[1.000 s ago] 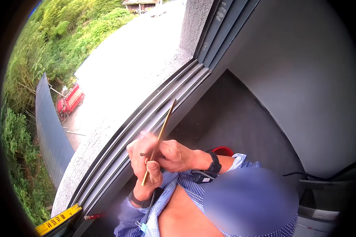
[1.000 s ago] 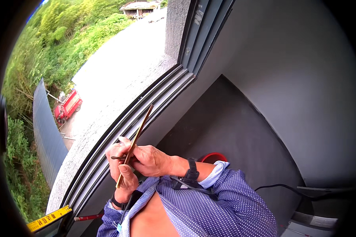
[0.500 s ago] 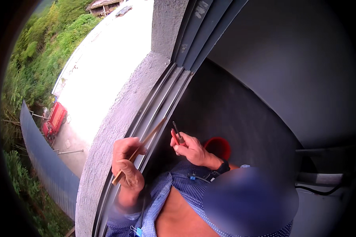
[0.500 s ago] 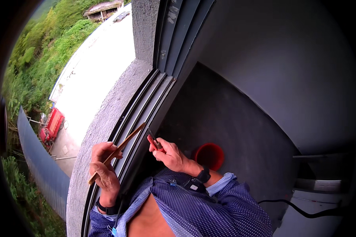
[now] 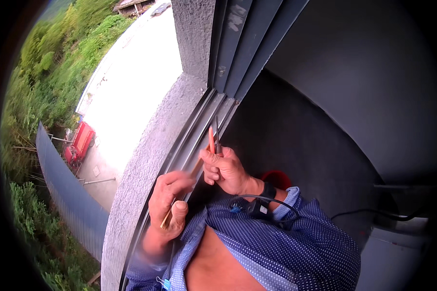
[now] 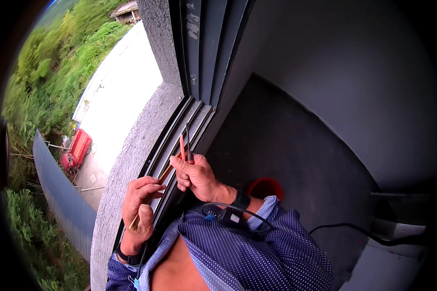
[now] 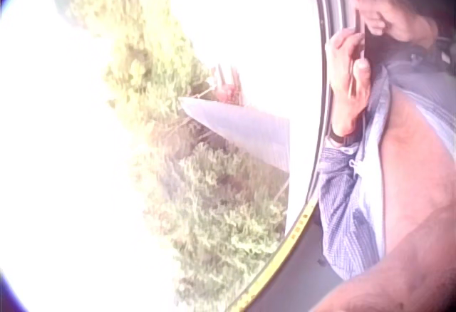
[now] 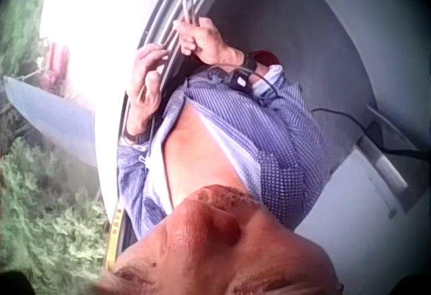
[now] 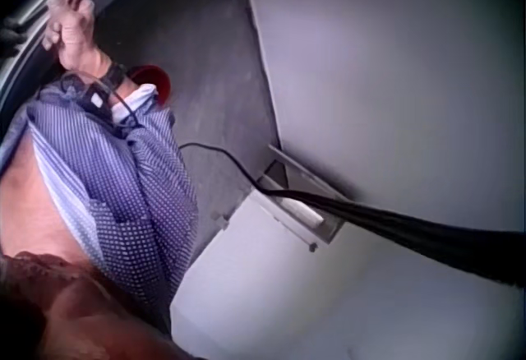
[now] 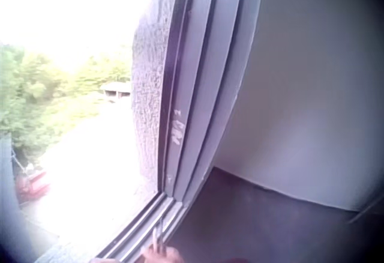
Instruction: The person measures the interior track of a sliding window frame using a tape measure and marks a wooden strip with a pencil.
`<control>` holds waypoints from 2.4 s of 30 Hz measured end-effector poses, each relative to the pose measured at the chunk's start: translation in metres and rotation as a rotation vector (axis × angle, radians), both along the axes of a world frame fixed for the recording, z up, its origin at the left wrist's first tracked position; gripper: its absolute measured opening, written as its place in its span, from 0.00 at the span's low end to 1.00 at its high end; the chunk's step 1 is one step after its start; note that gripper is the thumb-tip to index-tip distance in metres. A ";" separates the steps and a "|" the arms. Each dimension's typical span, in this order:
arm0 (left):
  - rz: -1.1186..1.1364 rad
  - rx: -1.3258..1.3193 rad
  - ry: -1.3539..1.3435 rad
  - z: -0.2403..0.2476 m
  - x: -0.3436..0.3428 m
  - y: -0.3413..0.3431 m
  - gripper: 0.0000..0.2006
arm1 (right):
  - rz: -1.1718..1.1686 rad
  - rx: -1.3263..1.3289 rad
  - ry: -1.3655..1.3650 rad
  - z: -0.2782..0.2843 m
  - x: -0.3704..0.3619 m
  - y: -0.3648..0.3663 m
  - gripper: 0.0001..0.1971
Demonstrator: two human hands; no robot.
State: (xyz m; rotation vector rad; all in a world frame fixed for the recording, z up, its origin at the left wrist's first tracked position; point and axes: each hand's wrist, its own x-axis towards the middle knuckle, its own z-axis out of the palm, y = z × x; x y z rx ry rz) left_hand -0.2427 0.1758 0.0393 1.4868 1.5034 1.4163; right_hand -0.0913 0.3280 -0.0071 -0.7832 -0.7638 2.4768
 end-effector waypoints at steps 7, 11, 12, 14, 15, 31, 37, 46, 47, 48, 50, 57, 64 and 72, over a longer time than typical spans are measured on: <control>0.137 -0.413 -0.226 0.029 -0.007 -0.029 0.24 | -0.059 0.093 -0.071 -0.009 -0.008 0.027 0.15; 0.243 -0.573 0.093 0.030 -0.001 -0.019 0.17 | 0.072 0.242 -0.169 -0.006 -0.015 0.031 0.15; 0.291 -0.540 0.136 0.029 0.002 -0.017 0.12 | 0.122 0.301 -0.208 -0.003 -0.015 0.033 0.16; 0.331 -0.563 0.114 0.028 -0.004 -0.024 0.11 | 0.229 0.443 -0.298 -0.008 -0.013 0.040 0.19; 0.359 -0.580 0.101 0.028 -0.007 -0.030 0.11 | 0.191 0.557 -0.330 -0.009 -0.012 0.042 0.20; 0.353 -0.866 0.449 0.035 0.003 -0.054 0.11 | -0.060 0.853 -0.350 -0.030 -0.009 0.053 0.19; 0.257 -0.726 0.454 0.012 -0.001 0.004 0.10 | -0.122 0.883 -0.333 -0.035 -0.009 0.047 0.17; 0.219 -0.635 0.420 -0.009 -0.005 0.064 0.08 | -0.166 0.928 -0.278 -0.031 -0.007 0.048 0.13; 0.214 -0.619 0.421 -0.011 -0.005 0.067 0.07 | -0.137 0.910 -0.292 -0.030 -0.006 0.048 0.13; 0.209 -0.611 0.414 -0.012 -0.005 0.071 0.07 | -0.108 0.893 -0.310 -0.028 -0.004 0.050 0.12; 0.200 -0.595 0.400 -0.012 -0.006 0.079 0.06 | -0.078 0.879 -0.323 -0.025 -0.003 0.051 0.11; 0.176 -0.550 0.398 -0.017 -0.005 0.096 0.07 | -0.095 0.886 -0.294 -0.021 -0.002 0.052 0.12; 0.203 -0.572 0.314 -0.021 -0.003 0.103 0.13 | -0.161 0.964 -0.291 -0.029 -0.007 0.050 0.15; 0.177 -0.528 0.277 -0.019 -0.003 0.102 0.09 | -0.131 0.960 -0.322 -0.026 -0.006 0.051 0.15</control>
